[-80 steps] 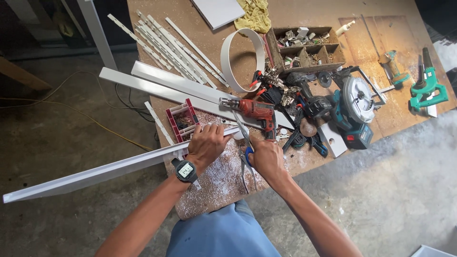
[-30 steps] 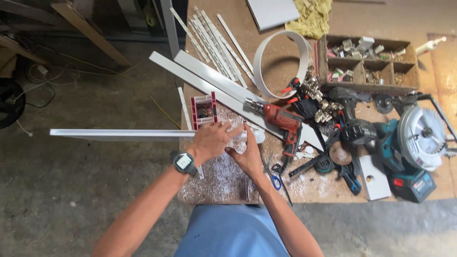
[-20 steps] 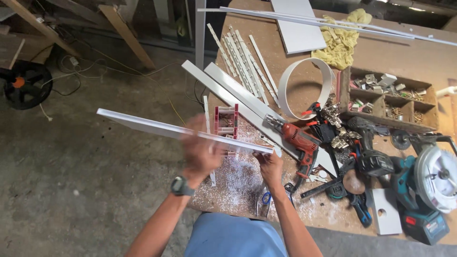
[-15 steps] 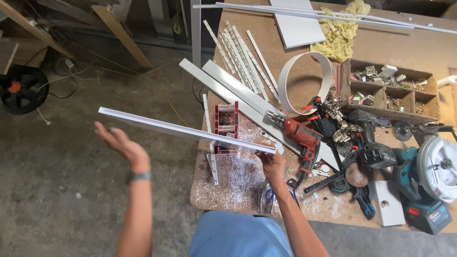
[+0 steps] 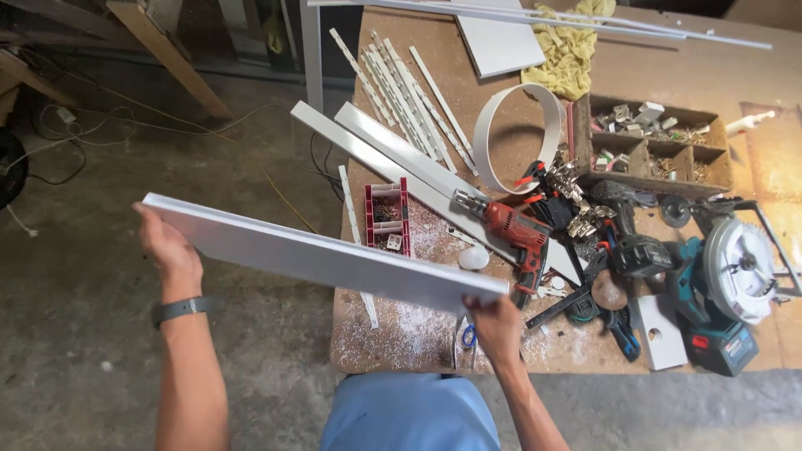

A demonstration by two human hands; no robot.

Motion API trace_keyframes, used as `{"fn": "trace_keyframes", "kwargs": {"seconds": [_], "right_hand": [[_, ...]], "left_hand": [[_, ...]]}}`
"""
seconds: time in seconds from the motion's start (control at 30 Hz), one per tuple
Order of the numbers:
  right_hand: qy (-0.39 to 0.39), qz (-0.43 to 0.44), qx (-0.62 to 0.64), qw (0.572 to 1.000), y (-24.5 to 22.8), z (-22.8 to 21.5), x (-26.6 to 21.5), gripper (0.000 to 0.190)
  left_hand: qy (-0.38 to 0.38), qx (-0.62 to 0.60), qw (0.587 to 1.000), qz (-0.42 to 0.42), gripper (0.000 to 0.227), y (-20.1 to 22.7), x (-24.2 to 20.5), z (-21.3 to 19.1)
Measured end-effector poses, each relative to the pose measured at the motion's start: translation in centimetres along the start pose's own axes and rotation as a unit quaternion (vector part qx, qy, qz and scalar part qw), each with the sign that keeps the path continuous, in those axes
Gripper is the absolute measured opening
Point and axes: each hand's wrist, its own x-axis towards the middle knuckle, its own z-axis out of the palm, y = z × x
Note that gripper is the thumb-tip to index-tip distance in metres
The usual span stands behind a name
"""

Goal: Trimming the edges of a white laminate board using scissors on a workshop table.

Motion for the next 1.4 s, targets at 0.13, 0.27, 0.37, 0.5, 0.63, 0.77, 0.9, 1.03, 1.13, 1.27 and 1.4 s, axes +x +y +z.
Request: {"fn": "trace_keyframes", "kwargs": {"seconds": [0.13, 0.27, 0.37, 0.5, 0.63, 0.77, 0.9, 1.03, 1.13, 1.27, 1.4], "right_hand": [[-0.01, -0.031, 0.073, 0.997, 4.0, 0.6, -1.9, 0.033], [0.057, 0.036, 0.13, 0.989, 8.6, 2.0, -2.4, 0.043], [0.113, 0.057, 0.113, 0.986, 10.3, 2.2, -4.7, 0.044], [0.163, 0.162, 0.241, 0.943, 15.8, 5.0, -8.9, 0.039], [0.132, 0.256, 0.307, 0.907, 23.1, 10.3, -12.6, 0.047], [0.082, 0.352, 0.47, 0.805, 13.9, 11.1, -13.0, 0.044], [0.038, 0.349, 0.533, 0.77, 12.5, 12.3, -13.8, 0.047], [0.013, 0.343, 0.573, 0.744, 12.3, 13.1, -14.5, 0.05], [-0.014, 0.365, 0.585, 0.724, 11.3, 12.3, -14.4, 0.048], [-0.08, 0.399, 0.585, 0.702, 10.7, 11.3, -13.9, 0.051], [-0.101, 0.375, 0.58, 0.716, 11.5, 10.9, -12.9, 0.05]], "left_hand": [[-0.029, 0.125, 0.991, -0.037, 0.06, -1.6, 0.4, 4.1], [-0.13, 0.293, 0.946, 0.054, 0.05, -4.2, -0.7, 10.8], [-0.177, 0.336, 0.923, 0.059, 0.04, -8.2, -0.5, 15.4], [-0.242, 0.425, 0.87, 0.055, 0.03, -10.5, -1.0, 22.1], [-0.322, 0.422, 0.842, 0.094, 0.022, -14.4, -0.7, 27.4], [-0.378, 0.466, 0.789, 0.129, 0.02, -18.2, -0.4, 31.6], [-0.418, 0.536, 0.72, 0.141, 0.027, -18.8, -1.0, 33.5], [-0.445, 0.556, 0.686, 0.147, 0.043, -18.6, -2.0, 33.0], [-0.452, 0.539, 0.694, 0.151, 0.059, -16.7, -4.1, 31.2], [-0.297, 0.463, 0.815, 0.183, 0.067, -12.8, -9.7, 22.7], [-0.139, 0.367, 0.919, 0.043, 0.042, -12.7, -16.8, 9.3]]}}
